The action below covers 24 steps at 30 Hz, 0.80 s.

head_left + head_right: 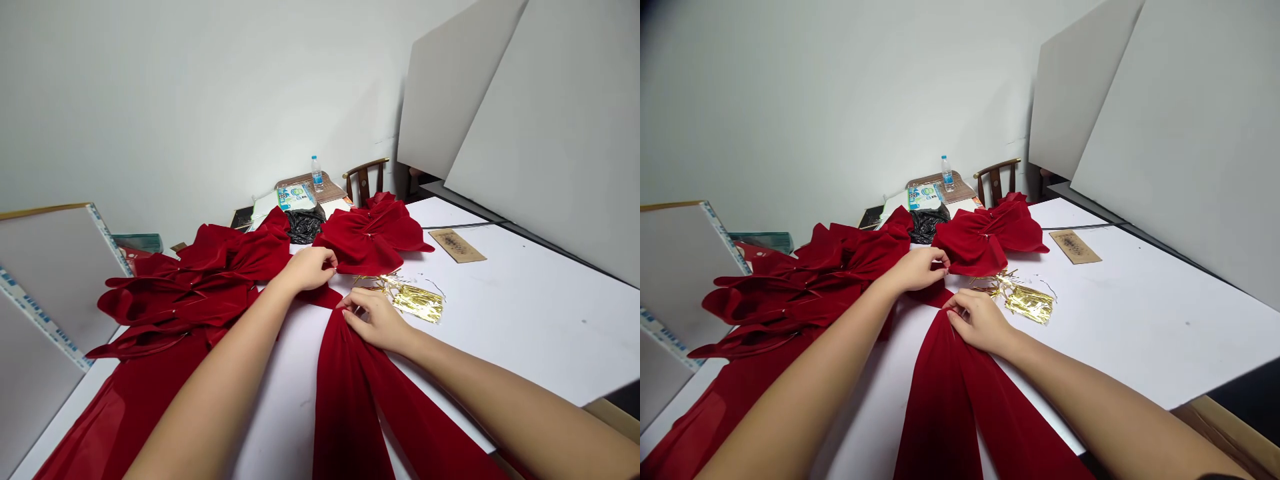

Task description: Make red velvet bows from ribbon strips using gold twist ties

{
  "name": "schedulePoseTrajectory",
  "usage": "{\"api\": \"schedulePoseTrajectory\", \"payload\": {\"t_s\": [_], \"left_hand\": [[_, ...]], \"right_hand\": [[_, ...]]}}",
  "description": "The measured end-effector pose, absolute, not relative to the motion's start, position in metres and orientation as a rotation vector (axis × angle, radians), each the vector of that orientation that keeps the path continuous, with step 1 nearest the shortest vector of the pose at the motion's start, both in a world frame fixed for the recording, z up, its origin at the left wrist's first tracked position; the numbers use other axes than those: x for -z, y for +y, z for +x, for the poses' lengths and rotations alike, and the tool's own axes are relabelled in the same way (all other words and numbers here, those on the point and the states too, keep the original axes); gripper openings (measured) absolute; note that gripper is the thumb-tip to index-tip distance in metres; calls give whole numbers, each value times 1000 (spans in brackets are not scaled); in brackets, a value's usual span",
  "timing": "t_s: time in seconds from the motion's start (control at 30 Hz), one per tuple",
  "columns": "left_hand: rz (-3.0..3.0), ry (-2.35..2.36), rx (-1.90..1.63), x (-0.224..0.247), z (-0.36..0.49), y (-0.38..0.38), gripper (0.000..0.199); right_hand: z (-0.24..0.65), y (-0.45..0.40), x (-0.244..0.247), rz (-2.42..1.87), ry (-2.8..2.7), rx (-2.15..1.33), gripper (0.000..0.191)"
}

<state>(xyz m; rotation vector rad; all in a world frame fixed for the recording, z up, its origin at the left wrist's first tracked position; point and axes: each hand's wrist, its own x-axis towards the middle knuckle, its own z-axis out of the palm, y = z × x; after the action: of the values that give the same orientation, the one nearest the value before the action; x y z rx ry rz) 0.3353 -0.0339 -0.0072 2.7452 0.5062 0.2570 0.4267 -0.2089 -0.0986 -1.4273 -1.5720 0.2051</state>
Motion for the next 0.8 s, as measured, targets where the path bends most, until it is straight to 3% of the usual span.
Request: {"api": "schedulePoseTrajectory", "payload": {"t_s": [0.13,0.27,0.43,0.6,0.8], "left_hand": [[2412,382,-239,-41,315,-33,12],[1588,269,-560,-54,292,-43,24],[1124,293,-1010,-9,290,-61,32],[1003,404,-1110,47,299,-74,41],[1037,513,-1106,83,308,-93,47]], "right_hand": [[427,-212,94,-1346,-1575,-178,14],[426,-215,92,-1253,-1606,-153,13],[421,-218,89,-1152,-1623,-140,12],[419,-222,85,-1144,-1599,-88,13],[421,-224,77,-1180,-1543,15,15]]}}
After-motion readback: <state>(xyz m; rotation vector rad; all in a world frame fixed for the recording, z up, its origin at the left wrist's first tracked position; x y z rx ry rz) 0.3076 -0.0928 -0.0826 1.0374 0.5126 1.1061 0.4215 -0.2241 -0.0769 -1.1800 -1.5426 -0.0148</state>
